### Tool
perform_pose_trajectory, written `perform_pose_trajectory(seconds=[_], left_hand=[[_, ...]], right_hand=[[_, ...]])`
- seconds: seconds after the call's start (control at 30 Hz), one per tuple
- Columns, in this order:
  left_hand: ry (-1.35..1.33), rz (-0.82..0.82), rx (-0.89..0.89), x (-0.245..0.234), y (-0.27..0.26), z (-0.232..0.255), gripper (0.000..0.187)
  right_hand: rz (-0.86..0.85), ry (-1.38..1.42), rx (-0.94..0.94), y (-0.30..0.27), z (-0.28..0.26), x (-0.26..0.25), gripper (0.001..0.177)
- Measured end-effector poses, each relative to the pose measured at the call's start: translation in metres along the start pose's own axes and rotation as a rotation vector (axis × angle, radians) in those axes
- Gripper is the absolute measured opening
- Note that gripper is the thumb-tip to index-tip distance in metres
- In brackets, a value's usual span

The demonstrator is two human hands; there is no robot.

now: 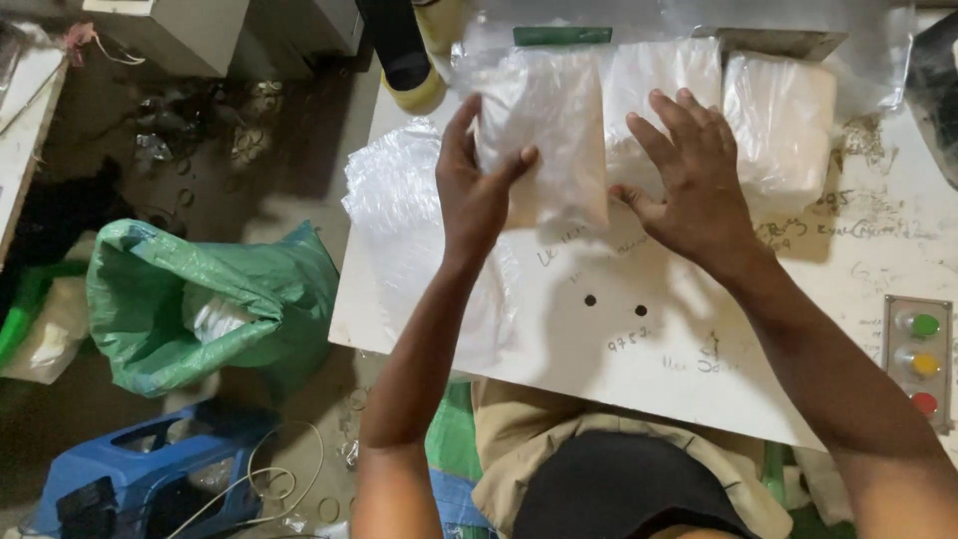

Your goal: The person packs plastic bags by folding individual bags and stuffing them into larger plastic sleeves on a work table.

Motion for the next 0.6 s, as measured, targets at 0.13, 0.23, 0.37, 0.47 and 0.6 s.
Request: perform_pose_trajectory(seconds=[0.13,0.23,0.37,0.47,0.6], left_hand=[[0.332,0.026,-0.005,0.016,0.077,-0.02,0.084],[0.88,-0.12,-0.153,0.031,0.109,-0.055,0.091],[1.14,-0.162,0.248,0.051,0.108,-0.059,0.091],[1.326,-0.588,0.418,0.091,0.085,-0.057,0.057],[1.156,-0.341,0.509,0.082,0.042,-0.045,0.056]], right_hand=[[-0.323,-0.093,0.223,0.012,0.041,0.031,0.076],[-0.308,-0.108,0.19,0.004,0.049,0.043,0.082],[-0.268,0.057,0.169,0.004,0.048,0.021,0.077],[-0.162,-0.014,0.124,0.012,0.05,0.002,0.075],[-0.323,0.159,0.196,-0.006,0.039,-0.008,0.081]])
Point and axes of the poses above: each hand's wrist, its own y-axis towards the middle knuckle, its own x-axis out of the palm, z = x × y, the point moved 6 cm from there along y, towards the middle knuckle, and after that the axes turned 3 degrees about y, right-handed, at the moved point
